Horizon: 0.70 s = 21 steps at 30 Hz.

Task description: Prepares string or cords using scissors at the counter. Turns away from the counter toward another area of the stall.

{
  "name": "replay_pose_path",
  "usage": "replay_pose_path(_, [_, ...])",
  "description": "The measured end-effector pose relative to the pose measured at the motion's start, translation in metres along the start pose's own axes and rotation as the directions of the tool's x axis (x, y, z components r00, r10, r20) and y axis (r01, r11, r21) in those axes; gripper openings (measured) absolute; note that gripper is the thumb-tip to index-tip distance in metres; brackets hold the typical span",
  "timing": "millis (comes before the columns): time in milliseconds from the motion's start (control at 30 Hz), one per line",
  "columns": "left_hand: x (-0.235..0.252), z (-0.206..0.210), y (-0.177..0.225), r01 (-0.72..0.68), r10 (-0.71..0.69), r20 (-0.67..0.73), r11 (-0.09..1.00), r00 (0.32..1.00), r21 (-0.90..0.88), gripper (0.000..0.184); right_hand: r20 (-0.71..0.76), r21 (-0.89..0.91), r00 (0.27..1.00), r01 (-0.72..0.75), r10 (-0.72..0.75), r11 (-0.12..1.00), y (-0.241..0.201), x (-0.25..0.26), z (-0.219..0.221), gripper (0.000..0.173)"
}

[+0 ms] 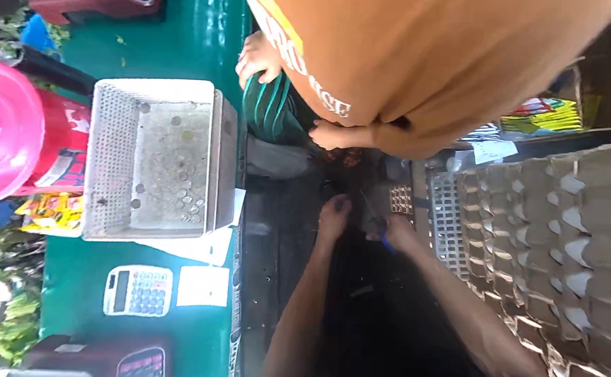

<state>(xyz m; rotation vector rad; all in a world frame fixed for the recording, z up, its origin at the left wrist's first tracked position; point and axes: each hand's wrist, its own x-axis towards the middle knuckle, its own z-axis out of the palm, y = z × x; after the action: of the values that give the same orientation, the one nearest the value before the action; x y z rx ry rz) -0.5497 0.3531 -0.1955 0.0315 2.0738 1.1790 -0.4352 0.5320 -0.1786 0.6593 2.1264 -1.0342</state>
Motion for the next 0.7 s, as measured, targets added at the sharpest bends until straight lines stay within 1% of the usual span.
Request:
replay_pose_path(67, [0.018,0.029,-0.009,0.025,-0.025,0.094,1.000,0.995,-0.006,0.037,-0.011,0.016,1.000,0.009,-0.008,1.000,0.003,-0.010,0.002,0.060])
replay_pose_path(167, [0.026,0.048,-0.014,0.033,-0.021,0.144,0.996,0.989,-0.082,0.029,-0.018,0.043,1.000,-0.007,0.007,0.999,0.002,-0.018,-0.001,0.060])
replay_pose_path(267, [0.028,0.049,-0.009,0.036,-0.018,0.150,0.992,0.989,-0.120,0.022,-0.012,0.081,1.000,0.003,-0.002,0.997,0.007,-0.017,-0.003,0.060])
replay_pose_path(433, [0.035,0.045,-0.004,0.076,-0.012,0.254,0.967,0.967,-0.241,0.019,-0.002,0.082,0.999,0.033,-0.033,0.996,0.007,-0.014,-0.005,0.060])
replay_pose_path(533, [0.037,0.042,-0.002,0.094,-0.031,0.214,0.953,0.976,-0.289,0.016,0.030,0.122,0.998,0.055,-0.059,0.991,0.009,-0.010,-0.009,0.061])
replay_pose_path(600, [0.039,0.040,-0.003,0.097,-0.041,0.202,0.956,0.979,-0.275,0.013,0.080,0.194,0.993,0.071,-0.088,0.978,0.012,-0.007,-0.010,0.060])
replay_pose_path(700, [0.038,0.033,0.002,0.123,-0.084,0.224,0.979,0.971,-0.164,0.011,0.125,0.299,0.980,0.113,-0.156,0.948,0.018,-0.006,-0.009,0.061])
